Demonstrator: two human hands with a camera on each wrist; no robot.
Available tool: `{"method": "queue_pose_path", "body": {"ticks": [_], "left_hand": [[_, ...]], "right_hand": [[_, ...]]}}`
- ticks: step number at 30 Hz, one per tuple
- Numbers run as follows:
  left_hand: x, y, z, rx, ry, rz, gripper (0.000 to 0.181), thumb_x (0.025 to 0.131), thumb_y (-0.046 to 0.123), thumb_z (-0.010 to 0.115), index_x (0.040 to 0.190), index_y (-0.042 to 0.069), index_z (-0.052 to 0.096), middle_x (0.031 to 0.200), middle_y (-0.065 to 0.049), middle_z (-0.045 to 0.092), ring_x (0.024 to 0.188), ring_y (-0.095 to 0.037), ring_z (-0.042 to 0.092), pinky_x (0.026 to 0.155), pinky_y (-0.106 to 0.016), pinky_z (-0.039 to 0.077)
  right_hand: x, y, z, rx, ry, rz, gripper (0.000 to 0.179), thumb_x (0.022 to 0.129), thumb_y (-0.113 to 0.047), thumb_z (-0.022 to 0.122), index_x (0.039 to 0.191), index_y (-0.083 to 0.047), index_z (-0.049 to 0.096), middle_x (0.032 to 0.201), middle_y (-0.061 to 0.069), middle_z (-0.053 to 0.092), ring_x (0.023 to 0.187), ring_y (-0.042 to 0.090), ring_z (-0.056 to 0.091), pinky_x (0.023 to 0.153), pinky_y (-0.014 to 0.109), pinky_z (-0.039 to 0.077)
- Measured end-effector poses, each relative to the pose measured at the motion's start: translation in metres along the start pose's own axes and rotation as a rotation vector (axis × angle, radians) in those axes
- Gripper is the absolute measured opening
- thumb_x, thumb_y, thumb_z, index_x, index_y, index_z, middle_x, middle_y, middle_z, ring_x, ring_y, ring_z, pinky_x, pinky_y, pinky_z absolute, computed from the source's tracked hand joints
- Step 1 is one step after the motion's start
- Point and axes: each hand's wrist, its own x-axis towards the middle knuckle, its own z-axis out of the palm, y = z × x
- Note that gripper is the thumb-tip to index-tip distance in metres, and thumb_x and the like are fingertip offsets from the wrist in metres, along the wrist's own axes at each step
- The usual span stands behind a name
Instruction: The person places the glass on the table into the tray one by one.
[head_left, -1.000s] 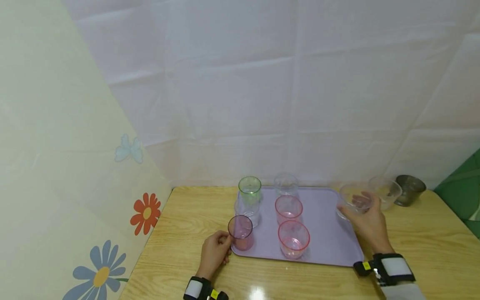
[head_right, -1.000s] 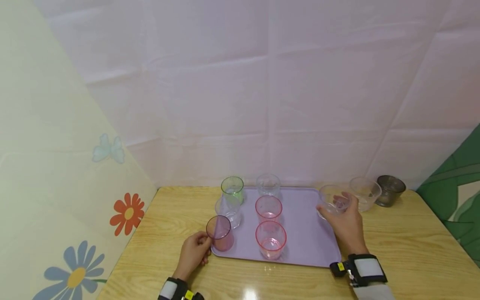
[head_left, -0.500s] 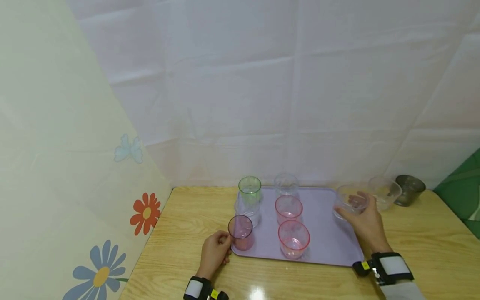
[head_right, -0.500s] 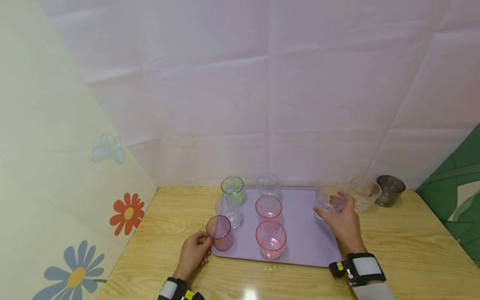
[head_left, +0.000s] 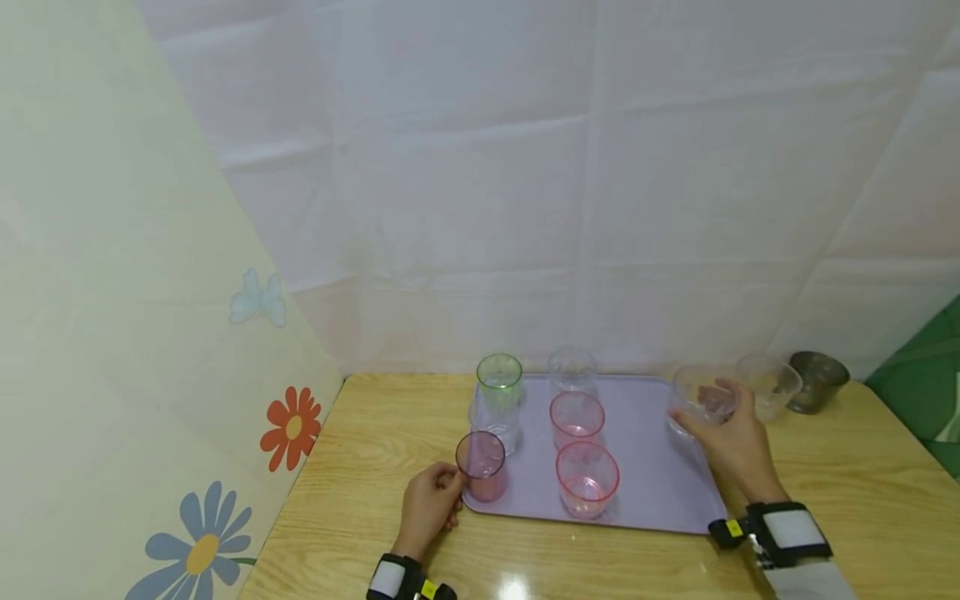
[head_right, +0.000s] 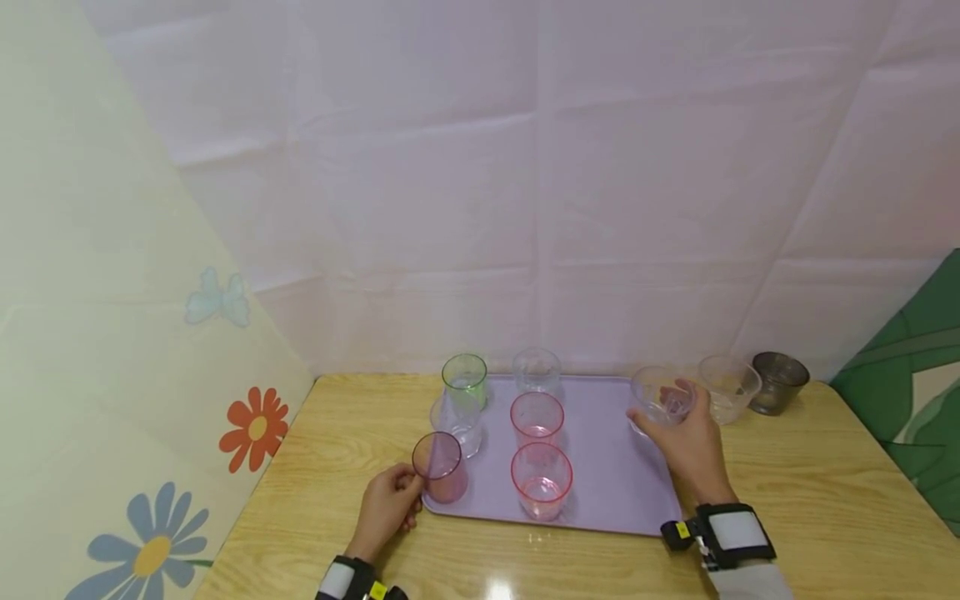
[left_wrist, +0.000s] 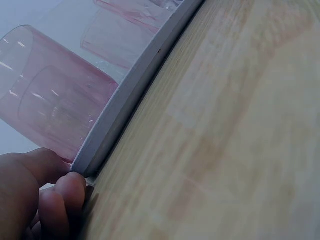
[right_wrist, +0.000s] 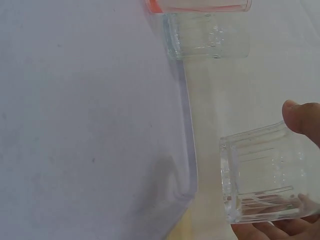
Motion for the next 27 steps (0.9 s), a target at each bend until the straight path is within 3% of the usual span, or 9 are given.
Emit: {"method": "queue_pose_path", "body": {"ticks": [21,27], "left_hand": [[0.0,-0.001,-0.001,0.007,-0.002,0.008,0.013,0.091,0.023,0.065,0.095,0.01,0.066,0.057,0.0,0.061,0.034,-0.013,0.053,0.032,-0.031,0.049],[0.001,-0.001,0.0,0.008,0.0,0.016,0.014,0.091,0.023,0.066,0.095,0.01,0.066,0.057,0.0,0.061,0.034,-0.013,0.053,0.031,-0.03,0.049]], "right_hand": [[0.008,-0.012,0.004,0.011,-0.025,-0.015,0.105,0.079,-0.051,0.074,0.151,-0.004,0.014,0.139,0.03,0.044,0.121,0.051,0.041,0.091,0.067,0.04],[0.011,-0.008,0.008,0.022,-0.02,-0.009,0.105,0.077,-0.051,0.075,0.15,-0.004,0.016,0.138,0.03,0.046,0.121,0.049,0.042,0.093,0.064,0.039]]}}
